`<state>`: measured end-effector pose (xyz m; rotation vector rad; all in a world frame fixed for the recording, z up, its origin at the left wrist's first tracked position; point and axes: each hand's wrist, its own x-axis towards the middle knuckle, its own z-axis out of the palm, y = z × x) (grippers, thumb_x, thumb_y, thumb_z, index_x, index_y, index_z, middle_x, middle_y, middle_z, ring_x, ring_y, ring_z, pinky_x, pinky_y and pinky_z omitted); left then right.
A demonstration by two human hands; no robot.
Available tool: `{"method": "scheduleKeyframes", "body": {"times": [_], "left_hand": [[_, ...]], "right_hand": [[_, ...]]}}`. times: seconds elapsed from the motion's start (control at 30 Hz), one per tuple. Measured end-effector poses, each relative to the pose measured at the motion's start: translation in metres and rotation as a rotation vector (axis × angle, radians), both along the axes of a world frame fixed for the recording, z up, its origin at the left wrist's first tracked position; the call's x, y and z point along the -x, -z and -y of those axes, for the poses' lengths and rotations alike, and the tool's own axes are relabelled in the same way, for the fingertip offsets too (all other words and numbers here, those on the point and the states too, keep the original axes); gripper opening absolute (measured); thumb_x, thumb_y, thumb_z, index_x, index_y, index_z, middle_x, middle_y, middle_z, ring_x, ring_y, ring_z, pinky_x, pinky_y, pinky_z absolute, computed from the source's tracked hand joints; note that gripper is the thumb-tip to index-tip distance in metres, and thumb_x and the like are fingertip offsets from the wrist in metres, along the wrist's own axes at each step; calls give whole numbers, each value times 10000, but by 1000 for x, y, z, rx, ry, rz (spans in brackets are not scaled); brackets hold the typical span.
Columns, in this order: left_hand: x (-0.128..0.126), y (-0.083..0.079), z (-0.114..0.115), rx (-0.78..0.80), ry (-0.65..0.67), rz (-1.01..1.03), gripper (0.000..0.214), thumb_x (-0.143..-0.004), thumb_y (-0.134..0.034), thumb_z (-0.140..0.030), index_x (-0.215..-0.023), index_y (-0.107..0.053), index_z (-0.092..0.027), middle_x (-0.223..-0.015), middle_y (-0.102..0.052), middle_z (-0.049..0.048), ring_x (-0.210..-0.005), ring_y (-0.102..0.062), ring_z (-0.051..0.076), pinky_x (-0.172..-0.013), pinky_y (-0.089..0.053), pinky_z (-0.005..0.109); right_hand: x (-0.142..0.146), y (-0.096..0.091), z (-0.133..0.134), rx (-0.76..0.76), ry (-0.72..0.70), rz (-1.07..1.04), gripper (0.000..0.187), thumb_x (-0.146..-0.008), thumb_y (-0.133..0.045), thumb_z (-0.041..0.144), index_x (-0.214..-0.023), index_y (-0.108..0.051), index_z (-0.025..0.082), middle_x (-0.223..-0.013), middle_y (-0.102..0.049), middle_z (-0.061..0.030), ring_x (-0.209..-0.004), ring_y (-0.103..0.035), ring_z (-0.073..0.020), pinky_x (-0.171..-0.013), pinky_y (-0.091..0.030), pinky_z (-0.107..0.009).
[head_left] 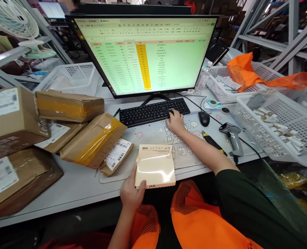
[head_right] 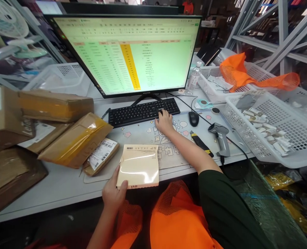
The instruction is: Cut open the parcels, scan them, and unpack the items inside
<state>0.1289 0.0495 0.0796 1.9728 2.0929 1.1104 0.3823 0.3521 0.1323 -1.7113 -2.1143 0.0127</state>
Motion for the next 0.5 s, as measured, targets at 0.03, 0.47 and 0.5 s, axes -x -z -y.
{"method": "scheduleKeyframes", "body": {"times": [0.03,0.47,0.5], "left_hand": [[0,1,-1,-3,-8,-5,625,-1002,-495,-523,-1438,-644,-101,-1195,-780,190,-888,-770,326,-742,-581,371],[4,-13,-10,-1,-107,801,773,-853,-759,-585,-1488,-600,-173,-1441,-661,171,-1277,-677,332,-1108,-565,438],[4,-17,-14,-40,-110,909,785,-855,-778,-570,-1509,-573,-187,-1449,-652,165,-1278,-676,311,-1117,-562,424]], "right_hand": [[0,1,-1,-1,1,1,575,-1029,-461,348,-1492,-574,26,-1634,-422,-270,-1505,-337,-393,-1172,-310,-551],[-3,-11,8,2,-108,-211,572,-1018,-492,306,-1518,-541,34,-1658,-399,-263,-1560,-288,-369,-1245,-226,-551],[-4,-15,12,10,-143,-244,546,-1021,-491,301,-1500,-565,51,-1655,-414,-245,-1568,-291,-350,-1259,-221,-531]]}}
